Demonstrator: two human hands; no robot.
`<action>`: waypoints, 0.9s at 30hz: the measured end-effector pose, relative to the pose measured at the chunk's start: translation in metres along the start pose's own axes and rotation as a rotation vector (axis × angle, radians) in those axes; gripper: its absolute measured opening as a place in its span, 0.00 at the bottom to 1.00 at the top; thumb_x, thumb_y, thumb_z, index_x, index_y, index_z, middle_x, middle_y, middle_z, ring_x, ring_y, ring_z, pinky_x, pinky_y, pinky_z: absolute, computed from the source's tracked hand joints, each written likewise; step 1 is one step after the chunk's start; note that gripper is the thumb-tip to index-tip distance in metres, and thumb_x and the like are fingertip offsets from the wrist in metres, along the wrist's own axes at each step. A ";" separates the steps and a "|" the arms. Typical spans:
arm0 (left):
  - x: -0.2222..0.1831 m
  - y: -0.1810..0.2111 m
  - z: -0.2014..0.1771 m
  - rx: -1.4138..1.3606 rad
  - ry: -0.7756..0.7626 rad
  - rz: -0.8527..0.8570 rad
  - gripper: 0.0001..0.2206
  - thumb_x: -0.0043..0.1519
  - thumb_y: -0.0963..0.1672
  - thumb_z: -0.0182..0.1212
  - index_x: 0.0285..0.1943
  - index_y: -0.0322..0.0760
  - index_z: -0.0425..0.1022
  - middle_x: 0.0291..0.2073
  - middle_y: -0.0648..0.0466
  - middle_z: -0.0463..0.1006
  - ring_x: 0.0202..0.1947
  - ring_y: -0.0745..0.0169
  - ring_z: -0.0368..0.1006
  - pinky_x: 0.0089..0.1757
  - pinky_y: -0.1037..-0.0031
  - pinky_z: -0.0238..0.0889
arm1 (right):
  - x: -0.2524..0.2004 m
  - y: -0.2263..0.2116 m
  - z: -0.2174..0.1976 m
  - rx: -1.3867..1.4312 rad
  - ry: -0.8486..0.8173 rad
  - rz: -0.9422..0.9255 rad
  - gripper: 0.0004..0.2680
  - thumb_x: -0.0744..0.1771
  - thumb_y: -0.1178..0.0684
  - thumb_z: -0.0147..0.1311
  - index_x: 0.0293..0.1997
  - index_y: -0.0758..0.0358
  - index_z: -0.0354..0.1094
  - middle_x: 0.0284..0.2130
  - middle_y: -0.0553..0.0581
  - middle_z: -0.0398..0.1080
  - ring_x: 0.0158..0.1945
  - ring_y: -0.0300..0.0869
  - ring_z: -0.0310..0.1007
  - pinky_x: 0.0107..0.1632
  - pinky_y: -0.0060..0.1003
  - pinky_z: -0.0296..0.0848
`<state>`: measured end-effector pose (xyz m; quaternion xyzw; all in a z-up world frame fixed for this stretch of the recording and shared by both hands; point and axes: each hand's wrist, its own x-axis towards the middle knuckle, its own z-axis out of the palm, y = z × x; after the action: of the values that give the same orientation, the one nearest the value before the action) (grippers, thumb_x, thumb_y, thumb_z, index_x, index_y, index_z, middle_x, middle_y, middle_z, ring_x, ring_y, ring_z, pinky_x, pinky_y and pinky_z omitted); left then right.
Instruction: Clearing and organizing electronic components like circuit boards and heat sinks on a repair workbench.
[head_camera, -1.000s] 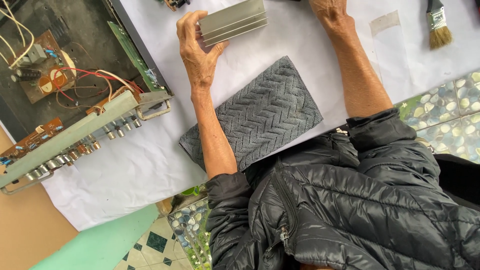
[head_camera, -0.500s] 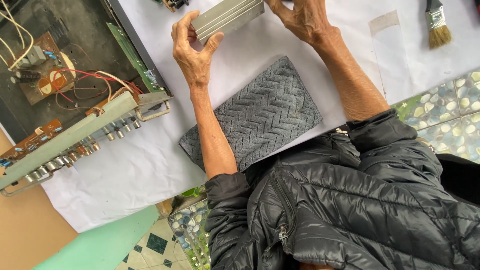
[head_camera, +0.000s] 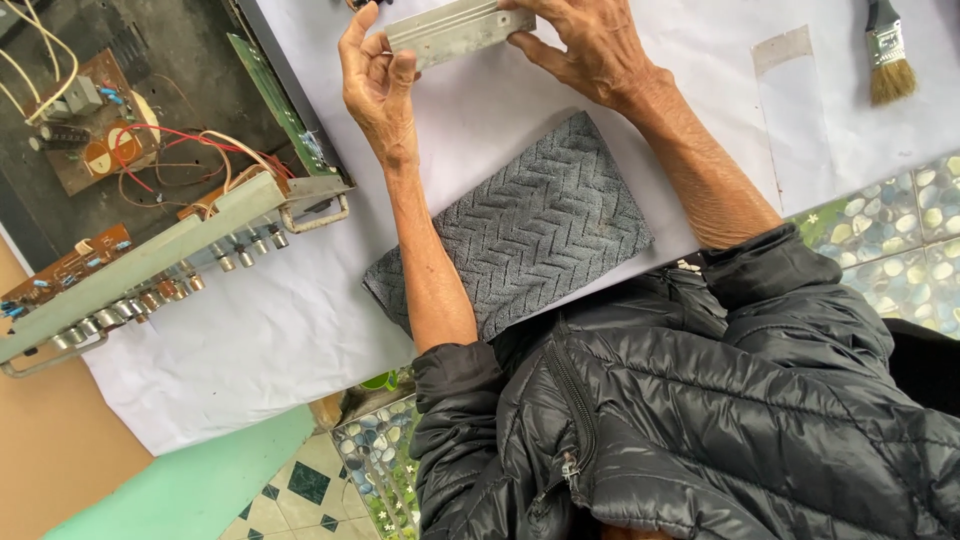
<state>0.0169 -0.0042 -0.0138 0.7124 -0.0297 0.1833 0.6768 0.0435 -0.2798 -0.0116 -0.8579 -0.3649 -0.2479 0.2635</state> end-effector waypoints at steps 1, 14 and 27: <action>0.001 -0.001 -0.001 -0.124 -0.031 0.002 0.31 0.64 0.57 0.69 0.70 0.42 0.65 0.44 0.48 0.79 0.40 0.61 0.77 0.43 0.70 0.77 | 0.001 -0.001 -0.001 -0.014 0.012 -0.010 0.12 0.75 0.54 0.63 0.67 0.58 0.68 0.43 0.50 0.74 0.41 0.47 0.70 0.42 0.42 0.66; -0.003 0.014 0.002 0.228 -0.047 0.094 0.25 0.69 0.57 0.64 0.72 0.55 0.66 0.65 0.57 0.66 0.56 0.57 0.75 0.57 0.67 0.72 | 0.015 -0.035 0.010 0.335 0.019 0.035 0.12 0.74 0.46 0.61 0.58 0.63 0.68 0.44 0.60 0.69 0.38 0.41 0.73 0.38 0.35 0.76; -0.002 0.044 -0.004 -0.241 -0.562 -0.133 0.42 0.62 0.62 0.66 0.76 0.38 0.55 0.70 0.42 0.65 0.73 0.48 0.61 0.71 0.59 0.58 | 0.031 -0.046 -0.009 0.602 -0.005 0.091 0.05 0.73 0.63 0.55 0.54 0.74 0.73 0.44 0.68 0.76 0.42 0.49 0.80 0.44 0.37 0.80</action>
<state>0.0009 -0.0039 0.0272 0.6503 -0.1902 -0.0703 0.7321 0.0255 -0.2432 0.0268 -0.7573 -0.3840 -0.1143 0.5158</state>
